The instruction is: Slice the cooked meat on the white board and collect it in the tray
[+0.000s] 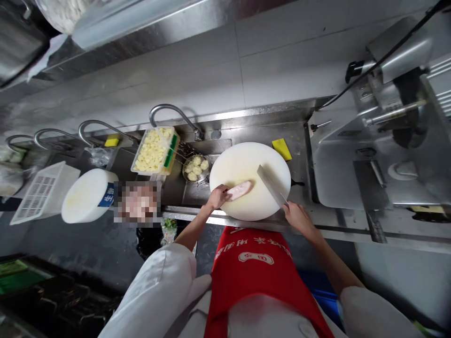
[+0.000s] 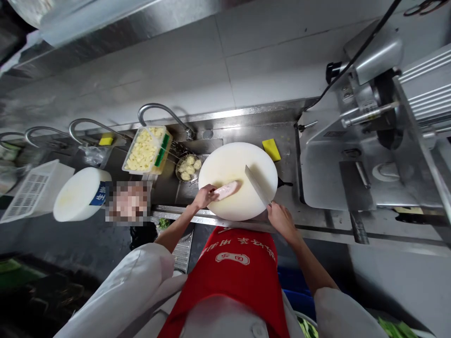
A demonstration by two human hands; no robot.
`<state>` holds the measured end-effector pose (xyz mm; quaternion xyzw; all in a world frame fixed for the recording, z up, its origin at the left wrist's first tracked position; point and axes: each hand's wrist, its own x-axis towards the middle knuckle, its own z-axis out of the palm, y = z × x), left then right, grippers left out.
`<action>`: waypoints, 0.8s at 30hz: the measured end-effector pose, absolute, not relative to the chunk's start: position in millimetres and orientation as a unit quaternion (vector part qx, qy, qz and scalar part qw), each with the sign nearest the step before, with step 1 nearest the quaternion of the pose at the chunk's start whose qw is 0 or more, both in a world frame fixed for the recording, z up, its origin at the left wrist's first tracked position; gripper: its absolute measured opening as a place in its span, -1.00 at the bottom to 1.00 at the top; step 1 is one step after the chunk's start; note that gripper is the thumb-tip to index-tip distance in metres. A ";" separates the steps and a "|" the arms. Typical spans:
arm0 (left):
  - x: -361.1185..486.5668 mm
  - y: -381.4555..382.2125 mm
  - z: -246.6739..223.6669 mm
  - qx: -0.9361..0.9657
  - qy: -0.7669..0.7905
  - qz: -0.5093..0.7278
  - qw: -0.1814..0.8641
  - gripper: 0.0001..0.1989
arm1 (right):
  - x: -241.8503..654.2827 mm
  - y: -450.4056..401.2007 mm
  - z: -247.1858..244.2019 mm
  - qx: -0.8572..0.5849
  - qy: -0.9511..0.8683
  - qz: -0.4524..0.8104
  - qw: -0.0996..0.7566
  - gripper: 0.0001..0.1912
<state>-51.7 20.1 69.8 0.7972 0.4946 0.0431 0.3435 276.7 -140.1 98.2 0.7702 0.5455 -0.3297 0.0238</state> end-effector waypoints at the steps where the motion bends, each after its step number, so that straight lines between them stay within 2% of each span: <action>1: -54.8 22.3 68.1 0.792 0.494 0.061 0.355 -0.74 | 276.8 -139.9 97.7 0.770 0.546 -0.329 0.019 -0.62; 5: -45.9 18.5 65.3 0.806 0.483 0.047 0.339 -0.64 | 275.2 -137.9 96.6 0.775 0.544 -0.320 0.024 -0.62; 9: -6.6 -2.9 61.8 0.844 0.479 0.003 0.242 -0.36 | 272.4 -136.6 94.4 0.781 0.541 -0.310 0.031 -0.61; 11: 10.8 -9.2 59.4 0.859 0.472 0.007 0.199 -0.34 | 271.6 -136.9 93.2 0.783 0.539 -0.308 0.028 -0.61; 13: 18.8 -5.4 58.6 0.864 0.459 0.013 0.207 -0.36 | 271.4 -137.6 92.3 0.785 0.535 -0.310 0.027 -0.61; 15: 17.0 7.9 60.0 0.842 0.454 0.032 0.288 -0.35 | 271.3 -138.1 91.7 0.787 0.532 -0.311 0.025 -0.61; 20: 1.3 40.7 67.7 0.590 0.429 0.068 0.681 -0.44 | 269.4 -138.9 92.2 0.794 0.520 -0.315 0.015 -0.62; 22: -0.6 41.3 69.5 0.520 0.419 0.082 0.740 -0.40 | 268.1 -139.4 92.6 0.797 0.513 -0.318 0.015 -0.62; 24: -0.2 37.9 71.1 0.506 0.412 0.099 0.751 -0.26 | 267.0 -140.0 93.1 0.798 0.510 -0.320 0.012 -0.62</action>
